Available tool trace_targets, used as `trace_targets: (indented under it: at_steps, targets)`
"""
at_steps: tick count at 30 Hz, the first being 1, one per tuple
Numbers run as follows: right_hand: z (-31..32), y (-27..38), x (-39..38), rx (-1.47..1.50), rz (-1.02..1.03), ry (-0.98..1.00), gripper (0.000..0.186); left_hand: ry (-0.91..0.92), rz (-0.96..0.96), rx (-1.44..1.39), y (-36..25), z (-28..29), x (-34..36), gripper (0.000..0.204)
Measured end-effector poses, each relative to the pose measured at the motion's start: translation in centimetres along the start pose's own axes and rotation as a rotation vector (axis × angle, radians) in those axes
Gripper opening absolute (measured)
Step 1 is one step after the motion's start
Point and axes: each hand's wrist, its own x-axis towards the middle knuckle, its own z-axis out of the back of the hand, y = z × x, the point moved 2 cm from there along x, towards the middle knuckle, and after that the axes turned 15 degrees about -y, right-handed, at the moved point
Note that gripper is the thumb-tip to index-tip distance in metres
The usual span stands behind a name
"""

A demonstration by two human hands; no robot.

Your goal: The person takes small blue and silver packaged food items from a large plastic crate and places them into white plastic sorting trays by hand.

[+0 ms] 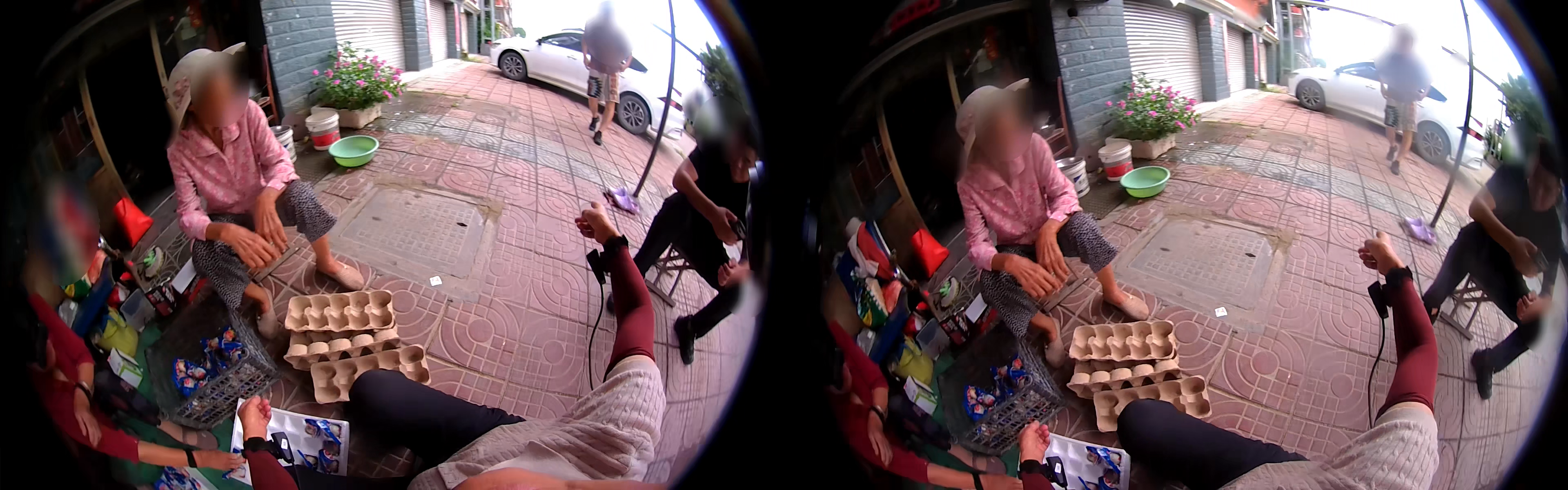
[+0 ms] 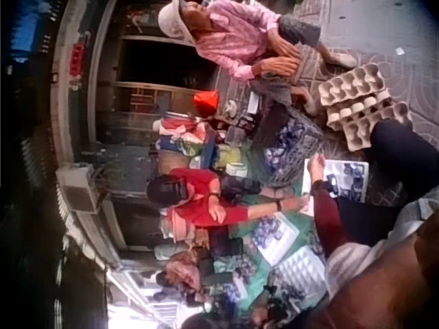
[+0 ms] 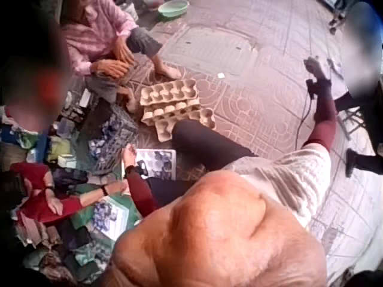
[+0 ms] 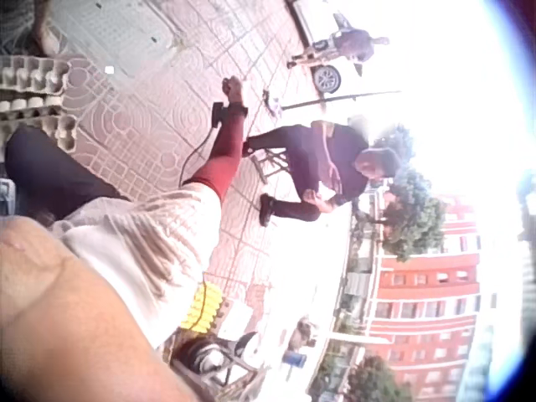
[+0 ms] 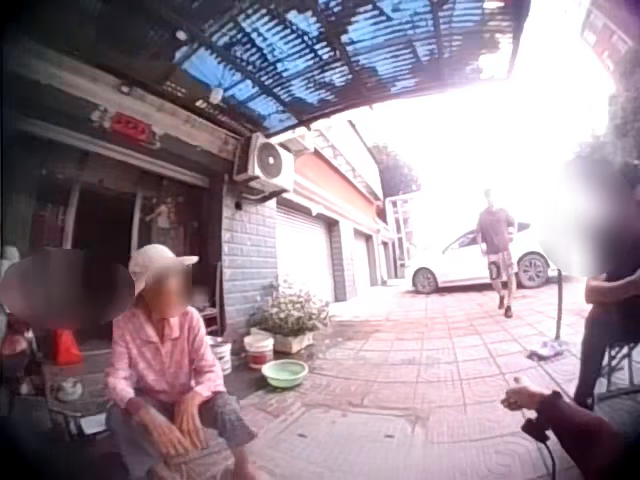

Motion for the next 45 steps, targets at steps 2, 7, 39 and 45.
trace_targets:
  at_steps: [2, 7, 39, 45]
  targets:
    - [-3.2, -0.5, -1.0, -0.056, 0.042, 0.153, 0.066, -0.003, -0.086, 0.000, -1.7, -1.2, -3.6, 0.011]
    - [-15.3, 4.7, -6.4, 0.010, 0.162, 0.489, 0.074, -0.084, -0.120, -0.038, -1.9, 1.0, -4.5, 0.012]
    - [-18.1, -11.3, -6.1, 0.160, -0.208, 0.628, 0.061, 0.077, -0.052, -0.341, -4.7, 2.4, -8.8, 0.100]
    - [-30.6, -8.5, -24.7, 0.096, -0.209, 1.256, 0.060, -0.129, -0.079, -0.497, -6.5, 6.3, -7.5, 0.098]
